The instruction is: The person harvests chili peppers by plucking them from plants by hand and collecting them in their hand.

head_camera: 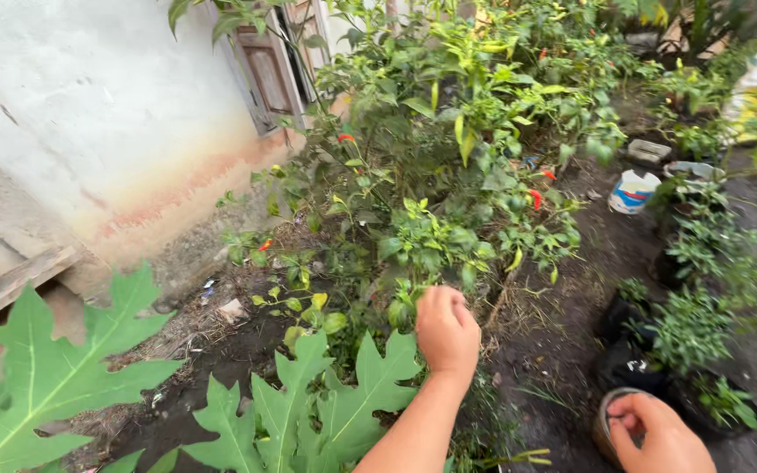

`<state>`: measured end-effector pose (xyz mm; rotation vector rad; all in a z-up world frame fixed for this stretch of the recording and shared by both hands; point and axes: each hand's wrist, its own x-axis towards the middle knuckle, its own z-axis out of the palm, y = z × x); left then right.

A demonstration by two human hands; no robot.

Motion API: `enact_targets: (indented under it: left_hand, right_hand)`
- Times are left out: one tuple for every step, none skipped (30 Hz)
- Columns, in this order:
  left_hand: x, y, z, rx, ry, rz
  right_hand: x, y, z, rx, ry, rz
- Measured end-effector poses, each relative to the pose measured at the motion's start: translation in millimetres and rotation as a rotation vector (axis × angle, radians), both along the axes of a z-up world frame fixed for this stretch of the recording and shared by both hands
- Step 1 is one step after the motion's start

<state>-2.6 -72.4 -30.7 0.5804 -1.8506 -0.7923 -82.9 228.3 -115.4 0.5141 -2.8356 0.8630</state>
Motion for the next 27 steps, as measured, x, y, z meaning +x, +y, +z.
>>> enact_targets:
  left_hand:
    - [1, -11, 7, -0.022, 0.089, 0.043]
    - [-1, -23, 17, -0.046, 0.178, 0.085]
    - [-2, -38, 28, -0.062, 0.260, 0.205]
    - [-3, -55, 38, -0.079, 0.343, 0.324]
    - [-4, -76, 47, 0.008, 0.383, 0.428]
    - [-4, -99, 55, 0.096, 0.424, 0.532]
    - [-2, -125, 59, 0.239, 0.361, 0.589]
    - [4, -150, 59, 0.384, 0.298, 0.642]
    - [8, -173, 57, 0.402, 0.248, 0.672]
    - [12, -194, 54, 0.422, 0.199, 0.701]
    - [18, -216, 50, 0.510, 0.040, 0.680]
    - [25, -237, 46, 0.598, -0.119, 0.656]
    - [31, -254, 40, 0.604, -0.116, 0.658]
    - [38, -271, 34, 0.565, -0.254, 0.621]
    - [48, -286, 26, 0.525, -0.392, 0.602]
    - [52, -300, 18, 0.531, -0.390, 0.625]
    - [54, -313, 11, 0.474, -0.429, 0.626]
    - [55, -326, 2, 0.417, -0.468, 0.626]
    - [56, -339, -7, 0.432, -0.465, 0.657]
    - [54, -351, -17, 0.417, -0.510, 0.637]
    - [47, -365, -22, 0.399, -0.545, 0.612]
    - [48, -377, -29, 0.411, -0.532, 0.638]
    - [53, -384, -37, 0.338, -0.549, 0.624]
    - [55, -387, -44, 0.266, -0.567, 0.609]
    - [58, -388, -47, 0.265, -0.570, 0.630]
    - [61, -386, -49, 0.183, -0.622, 0.669]
    - [59, -385, -49, 0.102, -0.665, 0.704]
  right_hand:
    - [-2, -7, -9, 0.001, 0.001, 0.015]
    - [-2, -14, -17, -0.025, -0.017, 0.032]
    - [-5, -22, -23, -0.052, -0.035, 0.049]
    - [-10, -29, -24, -0.053, -0.034, 0.064]
    - [-14, -35, -22, -0.050, -0.079, 0.054]
    - [-18, -41, -19, -0.046, -0.124, 0.043]
    - [-24, -49, -12, -0.042, -0.121, 0.060]
    - [-28, -59, -2, -0.127, -0.065, 0.123]
    - [-29, -70, 11, -0.217, -0.010, 0.180]
    - [-27, -81, 28, -0.216, -0.007, 0.194]
    - [-23, -95, 47, -0.230, 0.046, 0.246]
    - [-18, -111, 68, -0.244, 0.100, 0.298]
    - [-10, -126, 88, -0.264, 0.099, 0.329]
    - [-4, -142, 108, -0.283, 0.098, 0.359]
    - [-3, -157, 129, -0.283, 0.092, 0.382]
    - [-5, -171, 147, -0.325, 0.122, 0.521]
    - [-6, -184, 162, -0.366, 0.153, 0.665]
    - [-8, -196, 171, -0.363, 0.144, 0.692]
    - [-11, -210, 176, -0.397, 0.120, 0.746]
    - [-16, -221, 178, -0.430, 0.094, 0.799]
    - [-24, -231, 178, -0.428, 0.096, 0.830]
    - [-32, -238, 174, -0.464, 0.100, 0.933]
    - [-38, -240, 167, -0.503, 0.101, 1.020]
    - [-49, -241, 159, -0.503, 0.098, 1.035]
    - [-58, -243, 148, -0.505, 0.023, 1.009]
    - [-66, -246, 135, -0.506, -0.052, 0.982]
    - [-74, -249, 122, -0.509, -0.051, 1.001]
